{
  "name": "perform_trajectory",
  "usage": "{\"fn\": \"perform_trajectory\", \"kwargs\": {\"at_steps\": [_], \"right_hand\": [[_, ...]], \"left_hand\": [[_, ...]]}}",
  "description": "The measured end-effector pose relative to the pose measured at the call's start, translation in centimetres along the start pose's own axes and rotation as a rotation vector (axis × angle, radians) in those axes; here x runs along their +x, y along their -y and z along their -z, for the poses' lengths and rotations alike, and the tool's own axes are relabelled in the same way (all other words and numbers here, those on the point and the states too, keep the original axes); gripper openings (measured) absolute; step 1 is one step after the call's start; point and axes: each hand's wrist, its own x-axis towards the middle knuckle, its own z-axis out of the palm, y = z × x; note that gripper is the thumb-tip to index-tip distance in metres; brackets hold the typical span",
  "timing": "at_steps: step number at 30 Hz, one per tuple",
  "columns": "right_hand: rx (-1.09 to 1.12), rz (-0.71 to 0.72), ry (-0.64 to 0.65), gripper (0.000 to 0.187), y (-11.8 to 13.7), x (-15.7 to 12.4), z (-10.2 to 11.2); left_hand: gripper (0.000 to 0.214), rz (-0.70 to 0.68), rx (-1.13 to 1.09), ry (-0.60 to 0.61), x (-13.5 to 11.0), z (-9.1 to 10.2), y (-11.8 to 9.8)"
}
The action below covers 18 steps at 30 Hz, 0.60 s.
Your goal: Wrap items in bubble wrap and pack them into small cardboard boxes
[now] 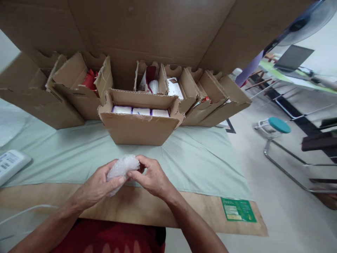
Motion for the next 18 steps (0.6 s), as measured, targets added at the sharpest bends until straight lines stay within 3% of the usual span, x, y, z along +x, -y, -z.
{"fn": "perform_trajectory", "kwargs": {"at_steps": [5, 9, 10, 14, 18], "right_hand": [[-0.181, 0.056, 0.063, 0.008, -0.3, -0.3, -0.3], [-0.062, 0.104, 0.148, 0.061, -0.8, 0.1, 0.3], [-0.038, 0.105, 0.176, 0.061, -0.8, 0.4, 0.3], [-0.025, 0.104, 0.233, 0.027, -0.1, 1.5, -0.6], [-0.06, 0.101, 0.253, 0.022, 1.1, 2.3, -1.9]], "left_hand": [[0.019, 0.139, 0.019, 0.162, -0.7, 0.5, 0.2], [0.013, 0.218, -0.121, 0.323, -1.2, 1.2, 0.4], [0.012, 0.23, -0.138, 0.336, -1.3, 1.3, 0.5], [0.011, 0.261, -0.184, 0.318, -1.3, 1.8, 1.4], [0.016, 0.217, -0.241, 0.342, -1.6, 2.4, 2.0]]}}
